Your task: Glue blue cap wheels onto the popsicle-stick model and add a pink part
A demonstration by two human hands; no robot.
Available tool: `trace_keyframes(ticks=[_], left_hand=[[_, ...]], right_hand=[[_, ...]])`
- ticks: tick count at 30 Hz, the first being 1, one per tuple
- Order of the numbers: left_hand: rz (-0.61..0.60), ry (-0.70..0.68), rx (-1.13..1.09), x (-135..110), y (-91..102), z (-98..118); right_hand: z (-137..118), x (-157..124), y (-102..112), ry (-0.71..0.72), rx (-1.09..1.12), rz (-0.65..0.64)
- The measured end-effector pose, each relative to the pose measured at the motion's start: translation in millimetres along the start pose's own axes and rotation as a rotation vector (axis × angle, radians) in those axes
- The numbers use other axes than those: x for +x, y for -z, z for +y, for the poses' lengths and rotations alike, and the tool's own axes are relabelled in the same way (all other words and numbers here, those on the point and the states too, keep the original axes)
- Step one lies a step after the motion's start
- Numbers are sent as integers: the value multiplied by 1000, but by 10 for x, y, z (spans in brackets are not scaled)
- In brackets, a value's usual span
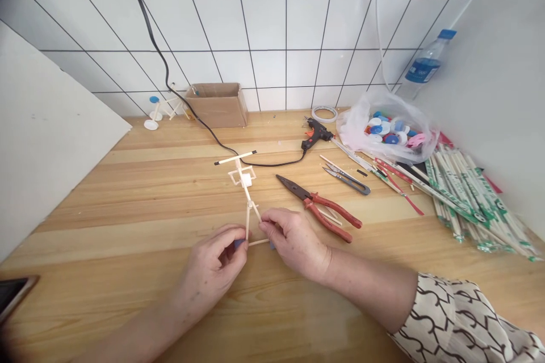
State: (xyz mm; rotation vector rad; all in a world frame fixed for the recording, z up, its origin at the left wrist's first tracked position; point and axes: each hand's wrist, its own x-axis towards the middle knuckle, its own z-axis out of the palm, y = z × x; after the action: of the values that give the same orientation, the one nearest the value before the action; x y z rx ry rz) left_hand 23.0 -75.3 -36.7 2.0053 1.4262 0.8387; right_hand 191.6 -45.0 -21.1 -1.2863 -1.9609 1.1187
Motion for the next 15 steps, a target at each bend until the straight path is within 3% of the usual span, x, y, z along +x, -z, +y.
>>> trace_keyframes(ticks=[15], left_hand=[[3,8,25,33,-25,-3]], right_hand=[[32,5,8,15,-26,21]])
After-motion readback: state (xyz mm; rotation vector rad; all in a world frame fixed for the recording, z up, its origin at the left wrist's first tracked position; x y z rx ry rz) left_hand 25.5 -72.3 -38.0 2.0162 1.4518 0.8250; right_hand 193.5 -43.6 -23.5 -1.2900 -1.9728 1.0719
